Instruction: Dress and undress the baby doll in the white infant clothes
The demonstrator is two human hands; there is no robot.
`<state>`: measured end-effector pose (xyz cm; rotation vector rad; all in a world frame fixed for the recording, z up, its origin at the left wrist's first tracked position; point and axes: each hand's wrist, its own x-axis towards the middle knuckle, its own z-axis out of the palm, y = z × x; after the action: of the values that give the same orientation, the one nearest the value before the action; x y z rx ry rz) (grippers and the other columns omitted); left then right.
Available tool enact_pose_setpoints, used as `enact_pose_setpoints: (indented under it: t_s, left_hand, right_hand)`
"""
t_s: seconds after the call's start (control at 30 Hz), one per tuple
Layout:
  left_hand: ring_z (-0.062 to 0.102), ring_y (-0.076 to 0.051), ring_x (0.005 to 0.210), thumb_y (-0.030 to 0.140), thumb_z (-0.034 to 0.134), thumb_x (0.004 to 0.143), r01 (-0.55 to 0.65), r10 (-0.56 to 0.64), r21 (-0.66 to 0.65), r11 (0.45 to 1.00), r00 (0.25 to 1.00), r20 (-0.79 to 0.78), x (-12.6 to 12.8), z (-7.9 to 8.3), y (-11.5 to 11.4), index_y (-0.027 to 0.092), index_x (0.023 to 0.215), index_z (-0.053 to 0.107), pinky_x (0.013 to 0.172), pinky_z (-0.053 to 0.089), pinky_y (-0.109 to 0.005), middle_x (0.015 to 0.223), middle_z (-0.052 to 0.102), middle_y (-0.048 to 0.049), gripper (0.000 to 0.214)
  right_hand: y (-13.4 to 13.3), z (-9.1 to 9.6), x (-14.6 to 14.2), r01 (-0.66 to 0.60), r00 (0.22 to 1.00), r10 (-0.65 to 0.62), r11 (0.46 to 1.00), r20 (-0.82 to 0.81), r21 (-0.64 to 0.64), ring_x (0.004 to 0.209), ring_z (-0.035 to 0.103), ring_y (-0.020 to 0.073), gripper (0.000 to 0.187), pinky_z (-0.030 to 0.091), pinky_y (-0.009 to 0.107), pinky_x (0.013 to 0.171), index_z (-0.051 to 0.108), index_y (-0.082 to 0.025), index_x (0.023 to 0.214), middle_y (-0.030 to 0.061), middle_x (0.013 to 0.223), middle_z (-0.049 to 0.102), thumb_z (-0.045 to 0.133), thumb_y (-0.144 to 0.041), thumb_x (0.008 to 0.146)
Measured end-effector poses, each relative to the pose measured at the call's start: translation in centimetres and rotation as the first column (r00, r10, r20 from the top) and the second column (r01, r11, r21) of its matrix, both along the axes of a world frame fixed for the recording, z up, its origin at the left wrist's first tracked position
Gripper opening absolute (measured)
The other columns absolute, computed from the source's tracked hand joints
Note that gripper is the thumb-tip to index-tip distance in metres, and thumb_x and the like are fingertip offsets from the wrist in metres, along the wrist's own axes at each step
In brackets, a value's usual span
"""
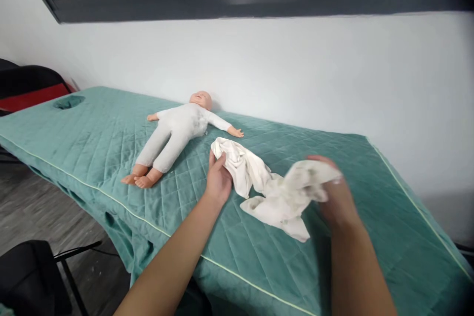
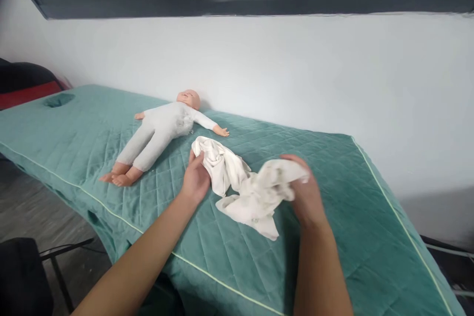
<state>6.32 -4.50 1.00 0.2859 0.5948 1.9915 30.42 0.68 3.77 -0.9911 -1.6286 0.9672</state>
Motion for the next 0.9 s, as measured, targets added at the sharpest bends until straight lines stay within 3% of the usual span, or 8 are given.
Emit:
enact_pose_setpoints:
  t_s: [0.13, 0.27, 0.4, 0.47, 0.57, 0.67, 0.77, 0.9]
  left_hand:
    - [0.065, -0.022, 0.118, 0.016, 0.075, 0.078, 0.003, -0.002, 0.014, 1.0, 0.995, -0.096, 0.4, 0.2, -0.1, 0.035, 0.133, 0.056, 0.103, 0.051, -0.037, 0.134, 0.065, -0.0012, 0.061]
    - [0.054, -0.023, 0.136, 0.015, 0.074, 0.078, -0.058, 0.062, 0.033, 0.998, 0.985, -0.16, 0.6, 0.1, -0.1, 0.043, 0.144, 0.045, 0.113, 0.044, -0.039, 0.151, 0.053, 0.0033, 0.077]
    - [0.036, -0.02, 0.149, 0.016, 0.073, 0.078, -0.183, 0.18, 0.012, 0.983, 0.955, -0.236, 0.4, -0.2, 0.2, 0.048, 0.153, 0.029, 0.122, 0.036, -0.037, 0.164, 0.032, 0.0106, 0.092]
    - [0.031, -0.019, 0.152, 0.019, 0.073, 0.079, -0.195, 0.187, 0.004, 0.981, 0.937, -0.296, 0.3, -0.4, 0.3, 0.047, 0.155, 0.023, 0.123, 0.035, -0.036, 0.166, 0.025, 0.0117, 0.095]
    - [0.028, -0.02, 0.153, 0.024, 0.068, 0.083, -0.182, 0.152, -0.026, 0.983, 0.886, -0.438, 0.2, -0.6, 0.4, 0.043, 0.159, 0.011, 0.122, 0.035, -0.035, 0.169, 0.018, 0.0084, 0.097]
    - [0.022, -0.02, 0.155, 0.028, 0.061, 0.087, -0.225, 0.139, -0.08, 0.971, 0.804, -0.579, -0.1, -0.9, 0.3, 0.035, 0.16, -0.009, 0.123, 0.032, -0.035, 0.171, 0.004, 0.0042, 0.101]
    - [0.012, -0.018, 0.157, 0.031, 0.054, 0.091, -0.343, 0.17, -0.124, 0.931, 0.709, -0.685, -0.5, -1.3, 0.2, 0.029, 0.157, -0.025, 0.126, 0.024, -0.033, 0.17, -0.01, 0.0035, 0.103]
    - [0.002, -0.016, 0.158, 0.034, 0.052, 0.091, -0.38, 0.154, -0.126, 0.916, 0.625, -0.765, -0.8, -1.4, -0.1, 0.025, 0.156, -0.027, 0.128, 0.018, -0.032, 0.169, -0.016, 0.0038, 0.103]
  right_hand:
    - [-1.5, -0.5, -2.5, -0.377, 0.865, 0.363, 0.926, 0.348, -0.028, 0.141, 0.044, 0.0351, 0.047, 0.033, 0.055, 0.118, 0.067, -0.026, 0.111, 0.0089, 0.147, 0.054, 0.079, -0.028, 0.065]
    - [-4.2, -1.0, -3.5, -0.33, 0.906, 0.258, 0.927, 0.335, 0.178, 0.141, 0.043, 0.0321, 0.033, 0.033, 0.056, 0.117, 0.061, -0.026, 0.102, 0.0092, 0.146, 0.054, 0.075, -0.022, 0.072]
    - [-9.6, -2.1, -3.0, -0.297, 0.94, 0.221, 0.907, 0.261, 0.299, 0.137, 0.049, 0.0299, 0.025, 0.041, 0.052, 0.112, 0.057, -0.027, 0.104, 0.0096, 0.145, 0.053, 0.069, -0.021, 0.083]
    - [-12.2, -2.8, -3.1, -0.354, 0.873, 0.201, 0.887, 0.445, 0.295, 0.14, 0.045, 0.0333, 0.036, 0.038, 0.056, 0.113, 0.056, -0.027, 0.111, 0.0107, 0.148, 0.051, 0.072, -0.021, 0.08]
    - [-14.9, -3.4, -4.2, -0.273, 0.787, 0.007, 0.9, 0.616, 0.339, 0.142, 0.04, 0.0361, 0.067, 0.035, 0.06, 0.114, 0.047, -0.023, 0.135, 0.0146, 0.151, 0.047, 0.072, -0.015, 0.073]
    - [-16.3, -3.1, -5.6, -0.213, 0.741, -0.105, 0.9, 0.663, 0.381, 0.14, 0.042, 0.0335, 0.078, 0.032, 0.059, 0.117, 0.041, -0.019, 0.144, 0.0148, 0.147, 0.051, 0.064, -0.004, 0.072]
    - [-17.2, -2.6, -6.5, -0.275, 0.706, -0.075, 0.887, 0.704, 0.37, 0.137, 0.045, 0.0301, 0.073, 0.025, 0.059, 0.12, 0.05, -0.024, 0.138, 0.0093, 0.142, 0.056, 0.056, 0.003, 0.07]
    - [-16.6, -2.4, -6.9, -0.23, 0.687, -0.086, 0.916, 0.722, 0.329, 0.14, 0.039, 0.0336, 0.075, 0.032, 0.059, 0.116, 0.048, -0.023, 0.14, 0.0098, 0.149, 0.05, 0.058, 0.0, 0.07]
